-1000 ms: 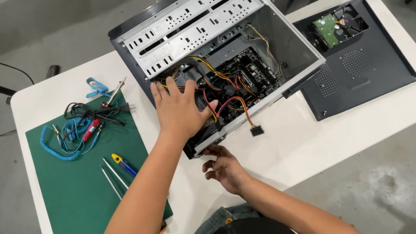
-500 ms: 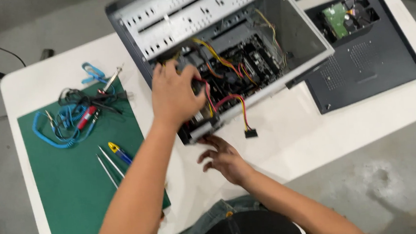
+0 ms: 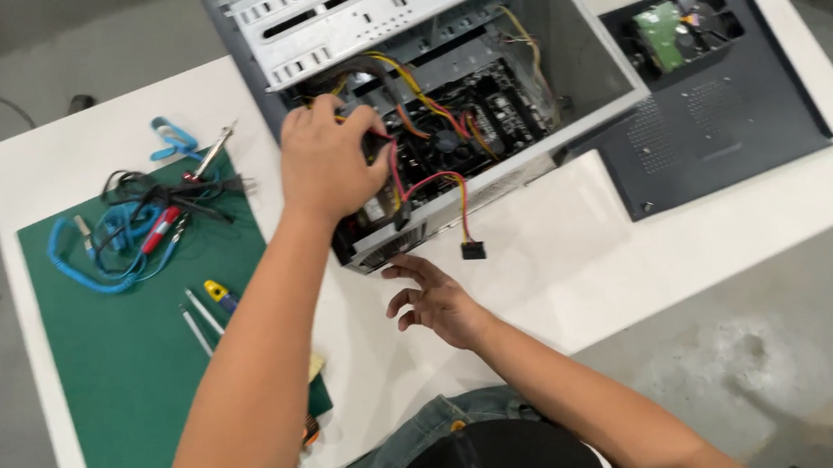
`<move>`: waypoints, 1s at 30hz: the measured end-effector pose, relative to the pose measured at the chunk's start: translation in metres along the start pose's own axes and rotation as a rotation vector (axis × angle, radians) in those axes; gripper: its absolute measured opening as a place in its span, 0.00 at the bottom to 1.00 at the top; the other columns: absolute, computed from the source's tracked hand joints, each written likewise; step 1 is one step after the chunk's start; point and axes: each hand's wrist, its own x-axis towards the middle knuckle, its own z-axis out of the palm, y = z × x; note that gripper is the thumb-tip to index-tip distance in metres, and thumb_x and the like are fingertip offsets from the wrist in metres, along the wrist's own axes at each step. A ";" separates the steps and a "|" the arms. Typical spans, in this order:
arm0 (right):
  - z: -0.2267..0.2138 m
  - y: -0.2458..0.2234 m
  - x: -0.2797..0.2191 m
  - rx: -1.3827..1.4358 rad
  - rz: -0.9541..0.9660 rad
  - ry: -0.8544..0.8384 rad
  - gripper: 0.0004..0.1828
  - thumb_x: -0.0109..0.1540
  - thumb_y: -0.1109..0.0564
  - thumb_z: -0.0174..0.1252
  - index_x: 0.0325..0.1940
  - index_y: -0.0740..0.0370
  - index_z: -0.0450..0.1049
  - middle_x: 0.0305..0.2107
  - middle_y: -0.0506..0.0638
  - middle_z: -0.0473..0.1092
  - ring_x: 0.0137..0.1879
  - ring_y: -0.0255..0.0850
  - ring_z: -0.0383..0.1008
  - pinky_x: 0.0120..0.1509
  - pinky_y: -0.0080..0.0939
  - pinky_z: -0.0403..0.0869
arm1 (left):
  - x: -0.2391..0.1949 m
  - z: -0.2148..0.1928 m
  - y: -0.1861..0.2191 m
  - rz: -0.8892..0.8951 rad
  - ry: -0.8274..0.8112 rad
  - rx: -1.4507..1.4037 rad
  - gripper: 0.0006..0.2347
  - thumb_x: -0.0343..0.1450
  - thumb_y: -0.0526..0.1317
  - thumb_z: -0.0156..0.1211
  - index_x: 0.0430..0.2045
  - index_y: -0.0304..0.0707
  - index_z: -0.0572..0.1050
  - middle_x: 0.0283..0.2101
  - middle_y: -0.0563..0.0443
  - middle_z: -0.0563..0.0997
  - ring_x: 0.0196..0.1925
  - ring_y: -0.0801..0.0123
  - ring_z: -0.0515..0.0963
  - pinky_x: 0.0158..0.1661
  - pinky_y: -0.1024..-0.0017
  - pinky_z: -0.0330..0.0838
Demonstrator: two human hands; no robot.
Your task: The person installs a power supply into a desktop computer case and secures it with a screwdriver. They then remove a hard drive, brush dust off both sides of the drive, and place it back into the case.
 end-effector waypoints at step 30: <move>-0.087 -0.036 -0.069 -0.526 0.390 -0.014 0.15 0.66 0.62 0.45 0.54 0.69 0.70 0.28 0.68 0.76 0.23 0.54 0.79 0.22 0.45 0.77 | -0.349 -0.041 0.037 -0.989 -0.129 0.218 0.25 0.68 0.54 0.56 0.55 0.38 0.72 0.65 0.39 0.67 0.64 0.47 0.67 0.48 0.45 0.72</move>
